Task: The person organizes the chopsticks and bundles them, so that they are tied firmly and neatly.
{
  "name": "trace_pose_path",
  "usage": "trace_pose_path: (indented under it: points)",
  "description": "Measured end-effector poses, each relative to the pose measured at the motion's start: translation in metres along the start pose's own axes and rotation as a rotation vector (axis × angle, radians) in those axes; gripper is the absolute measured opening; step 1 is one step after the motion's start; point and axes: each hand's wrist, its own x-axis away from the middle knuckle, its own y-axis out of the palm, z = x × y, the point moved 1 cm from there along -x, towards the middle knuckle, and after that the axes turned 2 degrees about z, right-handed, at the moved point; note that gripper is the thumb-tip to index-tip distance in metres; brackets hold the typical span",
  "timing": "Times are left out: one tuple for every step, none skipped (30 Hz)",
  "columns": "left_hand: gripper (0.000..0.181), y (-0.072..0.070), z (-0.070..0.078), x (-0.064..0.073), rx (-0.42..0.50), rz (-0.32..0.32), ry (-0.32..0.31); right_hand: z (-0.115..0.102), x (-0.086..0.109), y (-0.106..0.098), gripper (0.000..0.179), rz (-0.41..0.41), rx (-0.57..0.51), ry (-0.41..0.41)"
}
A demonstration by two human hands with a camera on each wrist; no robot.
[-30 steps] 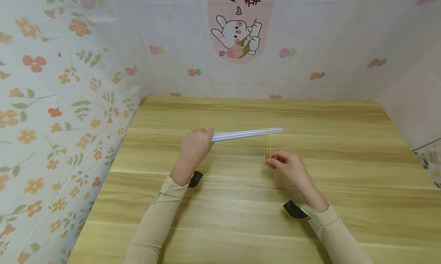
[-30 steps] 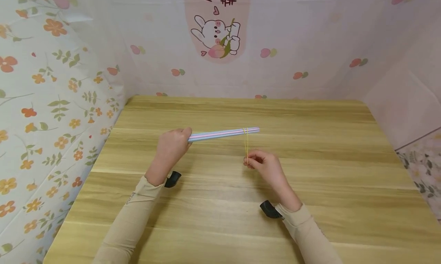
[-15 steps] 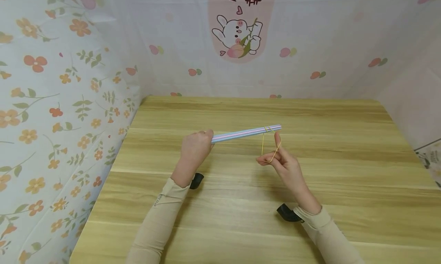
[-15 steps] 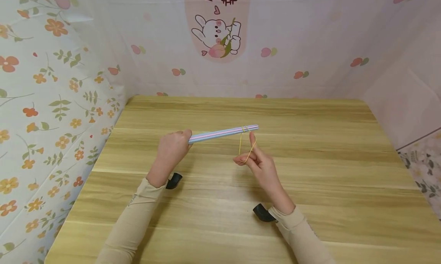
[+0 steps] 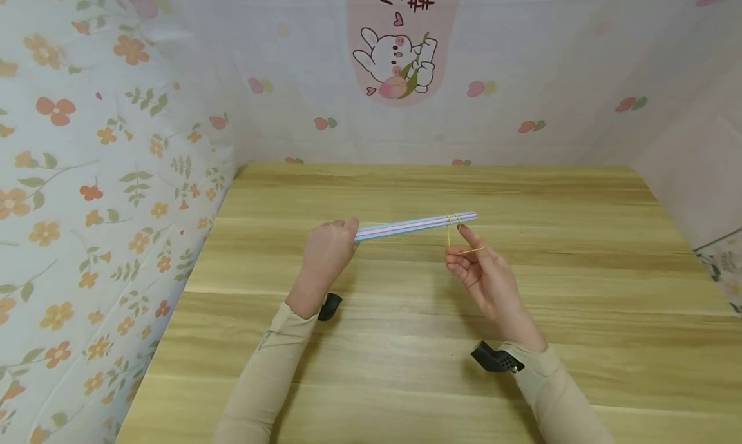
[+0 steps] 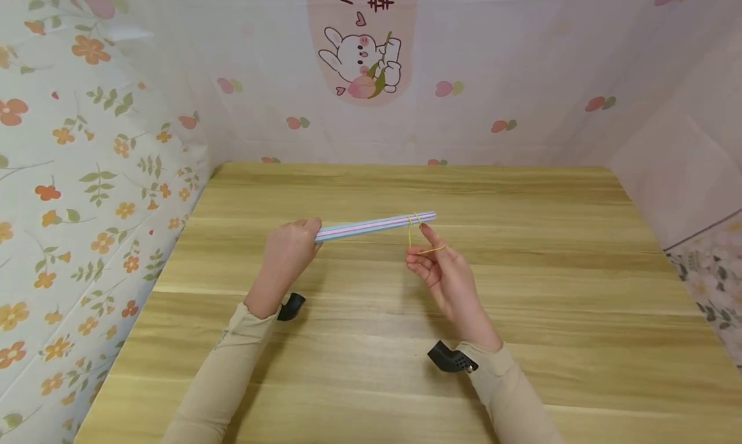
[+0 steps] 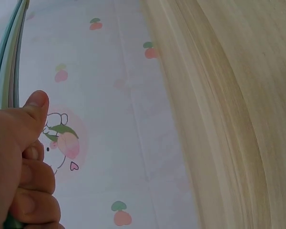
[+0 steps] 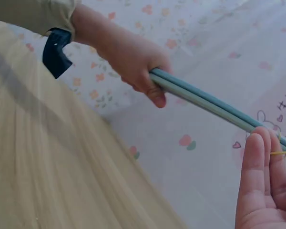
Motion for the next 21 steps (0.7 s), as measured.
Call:
trace_pose_path:
  points:
    - [0.03, -0.001, 0.0, 0.001, 0.001, -0.001, 0.003, -0.002, -0.001, -0.001, 0.04, 0.008, -0.002, 0.015]
    - [0.03, -0.001, 0.0, 0.001, 0.002, -0.001, 0.007, -0.003, -0.003, -0.002, 0.04, 0.009, -0.007, 0.026]
    - [0.031, -0.002, 0.0, 0.002, -0.002, 0.001, 0.011, -0.005, -0.005, -0.002, 0.04, 0.014, -0.004, 0.035]
    - [0.031, -0.002, 0.0, 0.002, -0.003, 0.002, 0.013, -0.007, -0.007, -0.004, 0.039, 0.014, -0.005, 0.04]
    - [0.031, -0.002, -0.001, 0.002, -0.005, 0.007, 0.017, -0.009, -0.008, -0.005, 0.037, 0.005, -0.009, 0.043]
    - [0.031, -0.003, -0.001, 0.001, -0.008, 0.011, 0.023, -0.011, -0.009, -0.006, 0.036, -0.001, -0.008, 0.041]
    - [0.03, -0.003, -0.001, 0.001, -0.01, 0.013, 0.031, -0.013, -0.01, -0.007, 0.034, -0.009, -0.006, 0.036]
    - [0.028, -0.003, -0.001, 0.001, -0.01, 0.015, 0.04, -0.015, -0.011, -0.008, 0.034, -0.018, -0.001, 0.034]
    - [0.029, -0.003, -0.001, 0.001, -0.004, 0.009, 0.051, -0.017, -0.012, -0.008, 0.036, -0.023, 0.012, 0.034]
    - [0.028, -0.004, -0.001, 0.002, 0.0, 0.0, 0.063, -0.018, -0.013, -0.009, 0.038, -0.03, 0.025, 0.04]
    - [0.028, -0.004, -0.001, 0.002, 0.008, -0.008, 0.074, -0.02, -0.014, -0.009, 0.039, -0.034, 0.044, 0.049]
    - [0.028, -0.004, -0.002, 0.003, 0.015, -0.017, 0.084, -0.021, -0.014, -0.009, 0.039, -0.035, 0.058, 0.062]
    - [0.028, -0.004, -0.002, 0.004, 0.023, -0.024, 0.093, -0.022, -0.015, -0.009, 0.039, -0.036, 0.075, 0.078]
    - [0.028, -0.005, -0.003, 0.005, 0.033, -0.029, 0.102, -0.024, -0.015, -0.009, 0.039, -0.038, 0.097, 0.093]
    - [0.03, -0.005, -0.003, 0.005, 0.044, -0.035, 0.108, -0.025, -0.015, -0.009, 0.038, -0.037, 0.125, 0.105]
    - [0.029, -0.005, -0.003, 0.005, 0.051, -0.033, 0.116, -0.026, -0.015, -0.009, 0.037, -0.034, 0.154, 0.116]
    - [0.029, -0.006, -0.003, 0.005, 0.058, -0.028, 0.124, -0.027, -0.015, -0.008, 0.035, -0.027, 0.189, 0.123]
    - [0.029, -0.006, -0.003, 0.005, 0.06, -0.024, 0.131, -0.028, -0.015, -0.008, 0.033, -0.018, 0.232, 0.129]
    - [0.028, -0.006, -0.004, 0.004, 0.062, -0.021, 0.139, -0.029, -0.016, -0.007, 0.032, -0.005, 0.277, 0.137]
    - [0.028, -0.007, -0.004, 0.003, 0.063, -0.02, 0.146, -0.03, -0.016, -0.006, 0.03, 0.01, 0.322, 0.145]
    - [0.029, -0.007, -0.004, 0.002, 0.062, -0.02, 0.152, -0.032, -0.016, -0.006, 0.028, 0.028, 0.364, 0.158]
